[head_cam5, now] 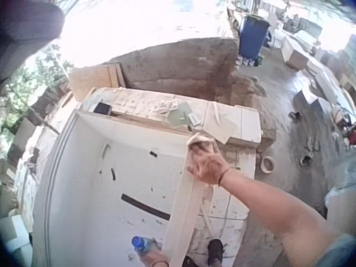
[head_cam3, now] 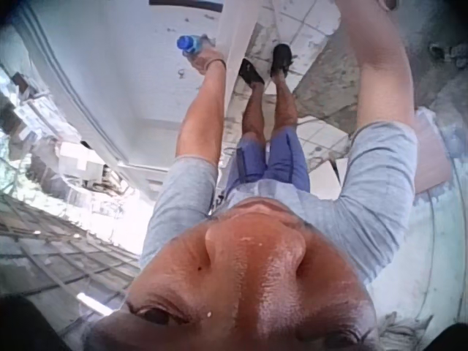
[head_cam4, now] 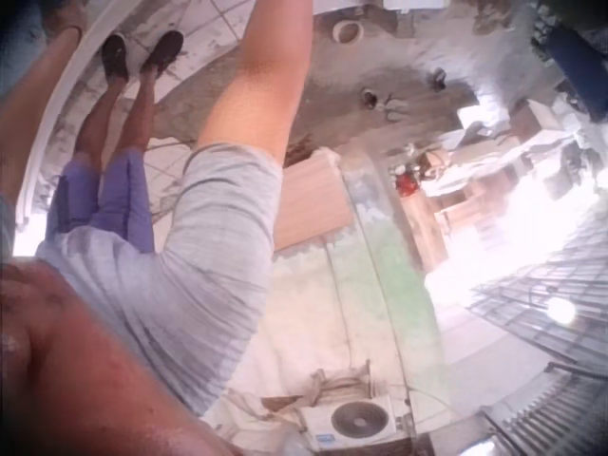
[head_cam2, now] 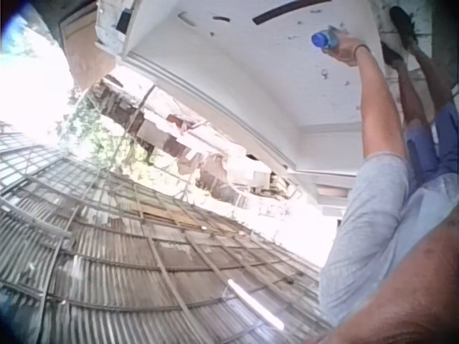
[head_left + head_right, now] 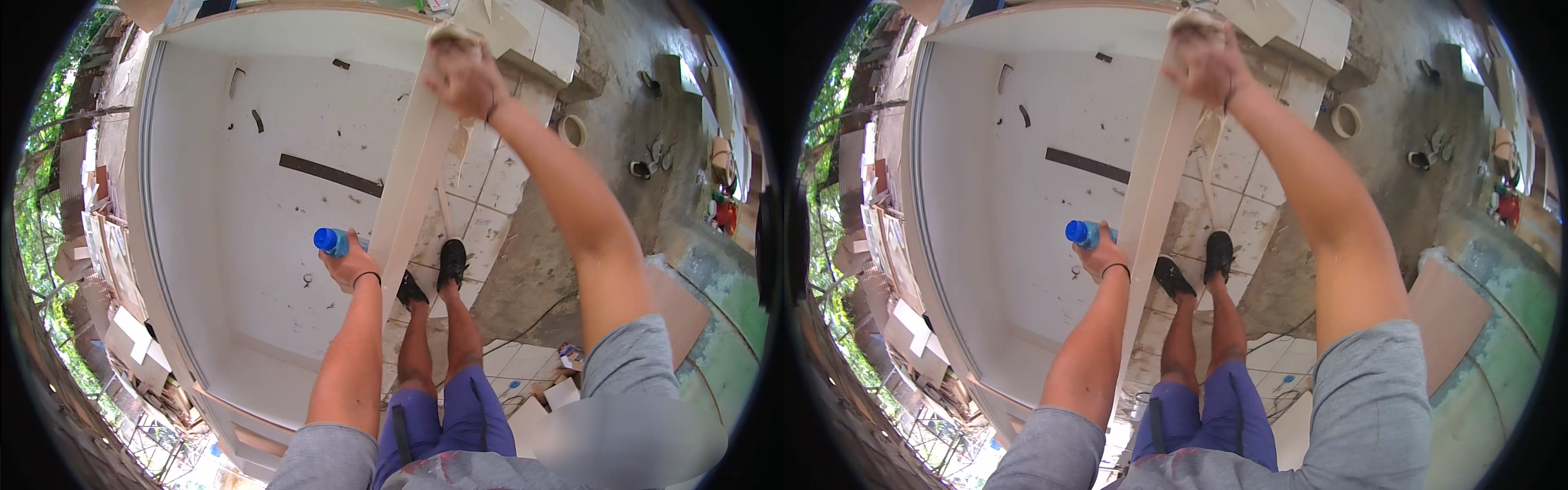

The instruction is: The person wipes a white wooden frame by hand with a cloth, periodically applying liquid from a blue bottle to the cloth.

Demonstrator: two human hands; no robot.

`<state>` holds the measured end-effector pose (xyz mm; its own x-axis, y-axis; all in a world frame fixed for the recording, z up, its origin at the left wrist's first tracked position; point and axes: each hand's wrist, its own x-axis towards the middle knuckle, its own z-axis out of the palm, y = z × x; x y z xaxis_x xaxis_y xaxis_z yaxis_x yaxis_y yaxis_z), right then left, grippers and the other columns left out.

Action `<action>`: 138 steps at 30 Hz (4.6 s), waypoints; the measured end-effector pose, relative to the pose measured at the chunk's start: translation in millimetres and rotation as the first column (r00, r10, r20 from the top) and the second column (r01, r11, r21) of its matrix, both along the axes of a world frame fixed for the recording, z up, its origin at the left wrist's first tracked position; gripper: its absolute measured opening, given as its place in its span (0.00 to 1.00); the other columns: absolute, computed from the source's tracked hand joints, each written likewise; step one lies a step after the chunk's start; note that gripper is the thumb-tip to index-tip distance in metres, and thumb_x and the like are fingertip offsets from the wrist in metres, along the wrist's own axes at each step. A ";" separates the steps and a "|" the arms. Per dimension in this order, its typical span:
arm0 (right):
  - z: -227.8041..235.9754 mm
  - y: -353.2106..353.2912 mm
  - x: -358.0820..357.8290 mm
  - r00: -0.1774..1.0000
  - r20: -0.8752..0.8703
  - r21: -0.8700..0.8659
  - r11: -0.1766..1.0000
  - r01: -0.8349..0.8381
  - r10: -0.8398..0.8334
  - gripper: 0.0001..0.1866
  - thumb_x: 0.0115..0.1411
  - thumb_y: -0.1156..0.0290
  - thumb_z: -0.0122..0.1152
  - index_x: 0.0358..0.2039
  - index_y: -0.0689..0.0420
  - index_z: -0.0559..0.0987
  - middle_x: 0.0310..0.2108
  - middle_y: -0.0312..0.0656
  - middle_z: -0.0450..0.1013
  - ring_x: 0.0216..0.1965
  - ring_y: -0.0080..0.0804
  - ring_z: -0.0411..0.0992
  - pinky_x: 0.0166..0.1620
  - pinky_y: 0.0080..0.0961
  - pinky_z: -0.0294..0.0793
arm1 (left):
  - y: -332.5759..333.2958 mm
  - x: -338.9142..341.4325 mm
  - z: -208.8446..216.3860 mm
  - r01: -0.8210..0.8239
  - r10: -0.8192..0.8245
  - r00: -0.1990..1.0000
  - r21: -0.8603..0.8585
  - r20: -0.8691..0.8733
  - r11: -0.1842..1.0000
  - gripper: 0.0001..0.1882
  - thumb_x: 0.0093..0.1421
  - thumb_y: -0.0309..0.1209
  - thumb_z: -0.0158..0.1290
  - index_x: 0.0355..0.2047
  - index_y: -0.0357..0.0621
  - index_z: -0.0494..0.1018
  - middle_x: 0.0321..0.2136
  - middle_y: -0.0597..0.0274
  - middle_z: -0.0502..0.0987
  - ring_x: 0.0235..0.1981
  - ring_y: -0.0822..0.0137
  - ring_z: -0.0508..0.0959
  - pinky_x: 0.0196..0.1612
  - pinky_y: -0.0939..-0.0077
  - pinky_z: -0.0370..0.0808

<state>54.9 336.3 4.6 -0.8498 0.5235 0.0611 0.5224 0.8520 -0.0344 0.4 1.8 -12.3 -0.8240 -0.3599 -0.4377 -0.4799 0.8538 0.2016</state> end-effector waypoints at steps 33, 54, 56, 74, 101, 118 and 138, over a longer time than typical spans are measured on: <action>1.6 -68.3 9.7 0.938 -0.125 -0.149 0.929 -0.340 0.323 0.34 0.57 0.47 0.57 0.57 0.60 0.72 0.57 0.49 0.69 0.62 0.40 0.62 0.68 0.59 0.37 | -13.0 -2.8 -3.6 0.027 -0.026 1.000 0.048 -0.006 0.999 0.36 0.51 0.50 0.62 0.57 0.53 0.64 0.54 0.61 0.72 0.51 0.53 0.75 0.49 0.53 0.73; 15.0 -27.5 -8.5 0.964 -0.006 -0.104 0.958 -0.266 0.266 0.24 0.60 0.62 0.55 0.55 0.55 0.74 0.61 0.47 0.65 0.66 0.43 0.57 0.65 0.52 0.51 | 0.7 1.9 14.6 -0.041 0.043 0.999 0.186 -0.006 0.982 0.37 0.49 0.56 0.61 0.55 0.53 0.65 0.53 0.61 0.72 0.50 0.51 0.76 0.48 0.54 0.74; -3.6 -61.6 -2.0 0.947 0.020 -0.112 0.942 -0.318 0.322 0.28 0.60 0.60 0.54 0.59 0.56 0.69 0.63 0.47 0.63 0.67 0.42 0.55 0.66 0.52 0.48 | -16.5 3.0 1.7 -0.076 0.114 0.984 0.257 -0.139 0.963 0.39 0.49 0.56 0.62 0.55 0.50 0.65 0.51 0.59 0.73 0.49 0.51 0.77 0.49 0.56 0.74; 12.6 -235.9 24.2 0.400 0.190 -0.470 0.440 -0.765 0.897 0.38 0.60 0.55 0.56 0.67 0.57 0.58 0.69 0.45 0.51 0.70 0.45 0.46 0.69 0.53 0.38 | -357.3 313.0 132.5 -0.771 0.787 0.395 0.295 -0.473 0.564 0.34 0.55 0.44 0.65 0.51 0.30 0.67 0.49 0.50 0.75 0.48 0.60 0.75 0.56 0.64 0.69; -39.1 -884.4 71.3 -0.208 0.206 -0.259 -0.151 -0.954 0.956 0.31 0.67 0.57 0.39 0.68 0.55 0.55 0.71 0.40 0.47 0.72 0.37 0.44 0.68 0.52 0.48 | -433.4 545.0 123.8 -0.908 0.988 -0.069 0.419 -0.138 -0.004 0.31 0.53 0.43 0.66 0.47 0.29 0.70 0.43 0.52 0.76 0.41 0.63 0.76 0.38 0.71 0.77; -56.6 -988.0 83.8 -0.259 0.219 -0.219 -0.212 -0.953 0.941 0.33 0.65 0.58 0.45 0.68 0.57 0.54 0.71 0.43 0.45 0.73 0.40 0.39 0.69 0.59 0.40 | -417.5 569.8 141.7 -0.843 0.955 -0.297 0.465 0.018 -0.271 0.31 0.52 0.31 0.67 0.52 0.33 0.66 0.48 0.53 0.71 0.51 0.62 0.71 0.58 0.66 0.65; -6.7 -1237.6 67.7 0.382 -0.393 -0.793 -0.098 -0.601 0.837 0.16 0.62 0.74 0.52 0.51 0.60 0.73 0.50 0.57 0.72 0.51 0.53 0.70 0.54 0.38 0.69 | -722.8 474.4 171.1 -0.875 0.987 -0.082 0.484 -0.140 -0.004 0.34 0.55 0.41 0.63 0.54 0.34 0.63 0.51 0.51 0.68 0.53 0.58 0.69 0.58 0.62 0.65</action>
<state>122.6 -901.3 -2.1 -0.6821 -0.7293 -0.0532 -0.2885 0.3352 -0.8969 474.8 -721.0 158.7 0.1737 -0.8828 -0.4364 -0.6121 -0.4439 0.6544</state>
